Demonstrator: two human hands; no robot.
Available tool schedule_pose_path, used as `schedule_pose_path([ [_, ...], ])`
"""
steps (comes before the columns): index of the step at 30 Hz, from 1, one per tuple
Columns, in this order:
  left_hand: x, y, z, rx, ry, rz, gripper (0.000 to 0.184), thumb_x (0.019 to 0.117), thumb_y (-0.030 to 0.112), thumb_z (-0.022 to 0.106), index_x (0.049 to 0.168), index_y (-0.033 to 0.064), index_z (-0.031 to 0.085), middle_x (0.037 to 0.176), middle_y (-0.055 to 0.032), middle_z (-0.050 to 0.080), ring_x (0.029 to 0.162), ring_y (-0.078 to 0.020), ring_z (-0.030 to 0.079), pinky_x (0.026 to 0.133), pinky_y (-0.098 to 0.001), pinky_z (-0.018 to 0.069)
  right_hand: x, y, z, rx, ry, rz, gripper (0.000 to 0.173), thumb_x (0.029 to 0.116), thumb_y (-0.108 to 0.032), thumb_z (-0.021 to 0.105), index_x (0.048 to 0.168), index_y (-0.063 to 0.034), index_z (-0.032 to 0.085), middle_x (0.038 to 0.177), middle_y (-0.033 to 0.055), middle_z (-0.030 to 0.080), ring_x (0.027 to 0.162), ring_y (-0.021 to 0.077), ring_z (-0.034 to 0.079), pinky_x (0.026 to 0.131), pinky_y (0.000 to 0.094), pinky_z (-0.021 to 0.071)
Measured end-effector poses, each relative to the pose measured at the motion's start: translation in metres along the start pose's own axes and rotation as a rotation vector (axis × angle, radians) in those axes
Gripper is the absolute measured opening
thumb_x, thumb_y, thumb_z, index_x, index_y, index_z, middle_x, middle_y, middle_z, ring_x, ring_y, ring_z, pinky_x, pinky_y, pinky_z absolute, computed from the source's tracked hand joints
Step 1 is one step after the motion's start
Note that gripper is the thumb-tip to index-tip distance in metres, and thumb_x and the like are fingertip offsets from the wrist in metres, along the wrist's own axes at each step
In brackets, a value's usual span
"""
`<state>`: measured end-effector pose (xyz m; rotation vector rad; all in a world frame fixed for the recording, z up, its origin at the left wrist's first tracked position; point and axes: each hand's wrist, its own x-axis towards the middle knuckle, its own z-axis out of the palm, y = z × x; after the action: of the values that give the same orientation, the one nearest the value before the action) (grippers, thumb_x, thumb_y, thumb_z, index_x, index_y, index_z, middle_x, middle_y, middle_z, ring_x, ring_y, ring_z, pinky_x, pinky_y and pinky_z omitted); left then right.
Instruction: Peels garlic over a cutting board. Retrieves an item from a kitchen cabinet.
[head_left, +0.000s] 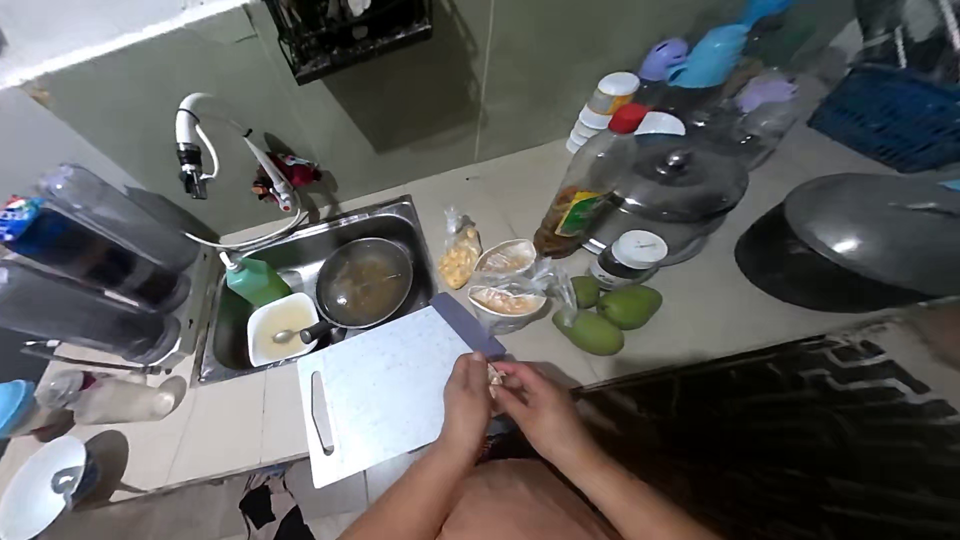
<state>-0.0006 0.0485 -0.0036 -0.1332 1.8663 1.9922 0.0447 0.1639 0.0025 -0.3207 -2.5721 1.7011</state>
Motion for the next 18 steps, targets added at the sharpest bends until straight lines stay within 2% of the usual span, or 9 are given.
schedule_pose_path([
  [3,0.005,-0.004,0.01,0.111,-0.05,0.009,0.04,0.1097,0.031,0.037,0.118,-0.0012,0.06,0.106,-0.0142,0.059,0.083,-0.0172,0.061,0.074,-0.0351,0.0535,0.003,0.004,-0.01,0.137,-0.102,0.257,0.035,0.0993,-0.017,0.06,0.129,0.0015,0.059,0.106,0.0131,0.07,0.085,0.0174,0.07,0.078,0.0364,0.0592],
  [5,0.006,-0.004,0.015,0.085,-0.145,-0.009,0.038,0.1058,0.028,0.049,0.131,-0.0002,0.053,0.118,-0.0178,0.059,0.091,-0.0197,0.065,0.081,-0.0375,0.0571,0.002,0.012,-0.017,0.314,-0.042,0.308,0.028,0.1013,-0.016,0.055,0.122,0.0017,0.062,0.096,0.0088,0.069,0.078,0.0134,0.068,0.073,0.0312,0.0588],
  [7,0.005,-0.001,0.02,0.026,-0.222,-0.032,0.05,0.1012,0.018,0.06,0.145,0.0018,0.042,0.121,-0.0176,0.062,0.095,-0.019,0.068,0.087,-0.0368,0.0579,0.001,0.015,-0.025,0.475,0.041,0.352,0.02,0.1045,-0.013,0.053,0.115,0.0025,0.06,0.09,0.0073,0.067,0.074,0.0118,0.066,0.07,0.0278,0.0578],
  [8,0.006,0.001,0.021,0.011,-0.237,-0.041,0.053,0.0986,0.013,0.063,0.146,0.0014,0.042,0.118,-0.0167,0.064,0.095,-0.0179,0.068,0.088,-0.0356,0.0571,0.0,0.015,-0.03,0.52,0.05,0.383,0.019,0.1052,-0.012,0.053,0.116,0.0024,0.058,0.091,0.0083,0.067,0.075,0.0127,0.066,0.07,0.0282,0.058],
  [10,0.008,0.007,0.02,0.098,-0.276,-0.044,0.048,0.0952,0.007,0.067,0.141,-0.0012,0.053,0.113,-0.0148,0.068,0.094,-0.0164,0.068,0.088,-0.0338,0.057,-0.002,0.017,-0.042,0.556,-0.014,0.414,0.032,0.1038,-0.012,0.054,0.133,-0.0016,0.051,0.103,0.0111,0.067,0.083,0.0167,0.068,0.072,0.0317,0.0585],
  [12,0.011,0.02,0.016,0.36,-0.429,-0.013,0.043,0.0963,0.009,0.066,0.138,0.0025,0.06,0.125,-0.0142,0.065,0.106,-0.0181,0.066,0.095,-0.0349,0.0547,-0.003,0.022,-0.056,0.562,-0.115,0.383,0.052,0.099,-0.016,0.056,0.148,-0.0086,0.04,0.109,0.0098,0.064,0.087,0.0176,0.068,0.074,0.0331,0.0585],
  [14,0.008,0.028,0.016,0.479,-0.507,0.047,0.04,0.0975,0.012,0.066,0.137,0.0073,0.063,0.131,-0.0139,0.062,0.111,-0.0184,0.064,0.096,-0.0342,0.0543,-0.005,0.022,-0.062,0.532,-0.104,0.345,0.041,0.1016,-0.015,0.056,0.141,-0.0056,0.05,0.101,0.0072,0.067,0.079,0.0136,0.067,0.071,0.0288,0.058],
  [16,0.005,0.027,0.019,0.383,-0.404,0.054,0.031,0.0954,0.013,0.07,0.125,0.0056,0.071,0.114,-0.0098,0.069,0.093,-0.0125,0.068,0.085,-0.0299,0.0576,-0.004,0.017,-0.063,0.514,-0.031,0.354,0.025,0.1059,-0.012,0.052,0.127,-0.0024,0.061,0.091,0.0053,0.068,0.069,0.0096,0.064,0.064,0.0239,0.0562],
  [18,0.004,0.026,0.024,0.352,-0.273,0.074,0.017,0.0938,0.013,0.073,0.106,0.0014,0.076,0.097,-0.0074,0.072,0.08,-0.0094,0.069,0.078,-0.027,0.0601,-0.001,0.016,-0.062,0.416,0.005,0.359,0.025,0.1081,-0.014,0.05,0.125,-0.003,0.065,0.087,0.0044,0.067,0.063,0.0069,0.061,0.059,0.0211,0.0536],
])
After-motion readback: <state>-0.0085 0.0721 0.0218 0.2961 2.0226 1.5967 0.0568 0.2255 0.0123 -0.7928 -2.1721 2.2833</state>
